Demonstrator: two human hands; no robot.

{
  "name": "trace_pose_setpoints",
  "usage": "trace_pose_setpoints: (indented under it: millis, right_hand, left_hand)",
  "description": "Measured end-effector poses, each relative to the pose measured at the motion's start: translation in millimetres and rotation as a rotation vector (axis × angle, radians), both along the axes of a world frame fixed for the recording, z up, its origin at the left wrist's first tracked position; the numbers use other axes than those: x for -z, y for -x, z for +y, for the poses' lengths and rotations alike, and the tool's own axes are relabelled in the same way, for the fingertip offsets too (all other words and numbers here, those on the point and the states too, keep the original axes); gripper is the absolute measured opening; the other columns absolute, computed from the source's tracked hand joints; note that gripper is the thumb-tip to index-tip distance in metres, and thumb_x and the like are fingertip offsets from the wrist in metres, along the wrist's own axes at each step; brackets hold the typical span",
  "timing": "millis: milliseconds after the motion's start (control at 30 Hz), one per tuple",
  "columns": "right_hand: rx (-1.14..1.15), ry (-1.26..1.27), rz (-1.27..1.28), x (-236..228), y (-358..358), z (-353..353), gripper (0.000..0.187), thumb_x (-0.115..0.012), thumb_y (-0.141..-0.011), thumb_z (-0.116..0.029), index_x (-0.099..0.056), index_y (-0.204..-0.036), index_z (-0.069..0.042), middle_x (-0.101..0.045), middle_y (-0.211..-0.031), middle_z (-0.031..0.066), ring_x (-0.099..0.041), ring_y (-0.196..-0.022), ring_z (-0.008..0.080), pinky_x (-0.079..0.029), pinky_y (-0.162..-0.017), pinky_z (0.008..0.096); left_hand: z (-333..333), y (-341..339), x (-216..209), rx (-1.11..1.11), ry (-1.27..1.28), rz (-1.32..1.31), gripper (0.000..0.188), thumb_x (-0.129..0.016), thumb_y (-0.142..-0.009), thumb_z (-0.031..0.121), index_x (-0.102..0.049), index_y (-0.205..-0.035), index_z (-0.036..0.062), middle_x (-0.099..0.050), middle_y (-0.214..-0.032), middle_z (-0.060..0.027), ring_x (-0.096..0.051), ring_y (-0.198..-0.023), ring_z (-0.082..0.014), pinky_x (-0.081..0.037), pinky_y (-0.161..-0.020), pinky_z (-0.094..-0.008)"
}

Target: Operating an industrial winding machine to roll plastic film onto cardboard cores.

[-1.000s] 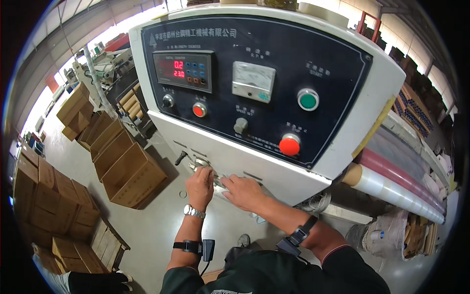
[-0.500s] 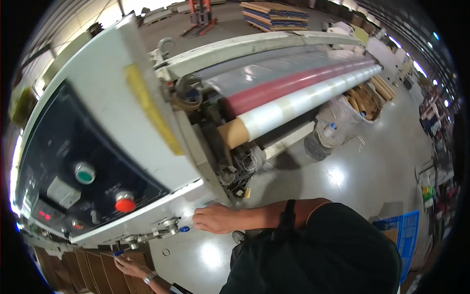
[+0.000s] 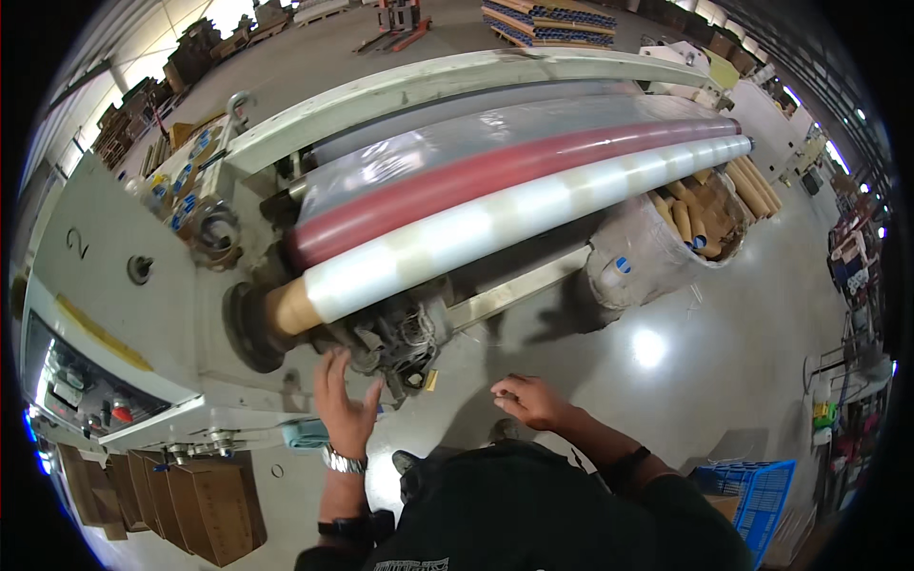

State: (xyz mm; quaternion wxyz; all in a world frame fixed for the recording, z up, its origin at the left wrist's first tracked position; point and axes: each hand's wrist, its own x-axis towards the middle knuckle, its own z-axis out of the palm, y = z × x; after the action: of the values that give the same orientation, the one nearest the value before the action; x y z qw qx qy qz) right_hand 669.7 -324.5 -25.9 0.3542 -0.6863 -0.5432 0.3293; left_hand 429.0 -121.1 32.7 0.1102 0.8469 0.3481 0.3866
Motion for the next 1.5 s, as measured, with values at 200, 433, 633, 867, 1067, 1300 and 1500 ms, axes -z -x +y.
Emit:
trace_pose_setpoints:
  millis: [200,433,633,867,1067,1300,1500]
  right_hand:
    - [0.184,-0.006,-0.107,-15,-104,-48,0.024,-0.059,-0.087,-0.022,-0.058,-0.103,-0.005,-0.062,-0.092,0.0151,-0.06,-0.088,0.0348,-0.048,-0.075,0.0412]
    - [0.369,-0.176,-0.278,-54,-208,-28,0.023,-0.063,-0.083,-0.017,-0.06,-0.103,-0.005,-0.062,-0.09,0.0136,-0.061,-0.073,0.0313,-0.049,-0.068,0.0395]
    - [0.421,-0.395,-0.401,-127,-303,31,0.018,-0.064,-0.082,-0.01,-0.061,-0.098,-0.003,-0.062,-0.086,0.0114,-0.061,-0.068,0.022,-0.048,-0.062,0.0344]
    - [0.325,-0.386,0.113,-163,-468,185,0.033,-0.055,-0.093,-0.026,-0.055,-0.114,-0.001,-0.06,-0.091,0.0045,-0.057,-0.072,0.0106,-0.046,-0.062,0.0245]
    - [0.441,-0.141,0.194,-173,-539,303,0.055,-0.052,-0.089,-0.049,-0.053,-0.117,-0.002,-0.06,-0.1,0.0072,-0.06,-0.074,0.0153,-0.046,-0.064,0.028]
    - [0.198,-0.113,0.473,-156,-590,380,0.021,-0.057,-0.087,-0.029,-0.053,-0.072,-0.015,-0.046,-0.059,-0.0035,-0.044,-0.047,0.0077,-0.035,-0.042,0.0244]
    - [0.265,-0.303,0.162,-160,-565,327,0.021,-0.051,-0.09,-0.022,-0.06,-0.077,-0.008,-0.045,-0.057,-0.0045,-0.035,-0.043,0.0068,-0.026,-0.041,0.0234]
  left_hand:
    - [30,-131,-69,0.05,-0.194,0.26,0.095,-0.087,-0.048,0.014,-0.042,-0.132,0.0105,-0.044,-0.132,-0.0191,-0.041,-0.121,-0.0382,-0.033,-0.101,-0.0479]
    - [46,-169,-73,0.002,-0.185,0.461,0.093,-0.083,-0.046,0.009,-0.044,-0.131,0.0089,-0.046,-0.124,-0.0196,-0.044,-0.116,-0.0373,-0.032,-0.101,-0.0504]
    - [70,-183,-108,0.182,-0.016,0.542,0.088,-0.085,-0.041,0.012,-0.051,-0.122,0.0086,-0.055,-0.11,-0.0126,-0.052,-0.101,-0.0336,-0.04,-0.09,-0.0453]
    - [95,-201,-115,0.211,0.22,0.636,0.087,-0.086,-0.035,0.015,-0.056,-0.116,0.0071,-0.06,-0.109,-0.0129,-0.056,-0.099,-0.0347,-0.044,-0.088,-0.0434]
    - [98,-206,-120,0.126,0.316,0.657,0.086,-0.085,-0.035,0.015,-0.058,-0.116,0.0061,-0.06,-0.116,-0.0149,-0.056,-0.106,-0.0342,-0.044,-0.093,-0.0432]
    - [101,-204,-110,0.078,0.275,0.724,0.088,-0.085,-0.036,0.014,-0.056,-0.119,0.0103,-0.059,-0.12,-0.0101,-0.054,-0.108,-0.0314,-0.04,-0.097,-0.0414]
    - [99,-184,-109,0.056,0.342,0.654,0.08,-0.085,-0.05,0.018,-0.054,-0.124,0.0088,-0.057,-0.119,-0.0129,-0.053,-0.11,-0.033,-0.04,-0.099,-0.0413]
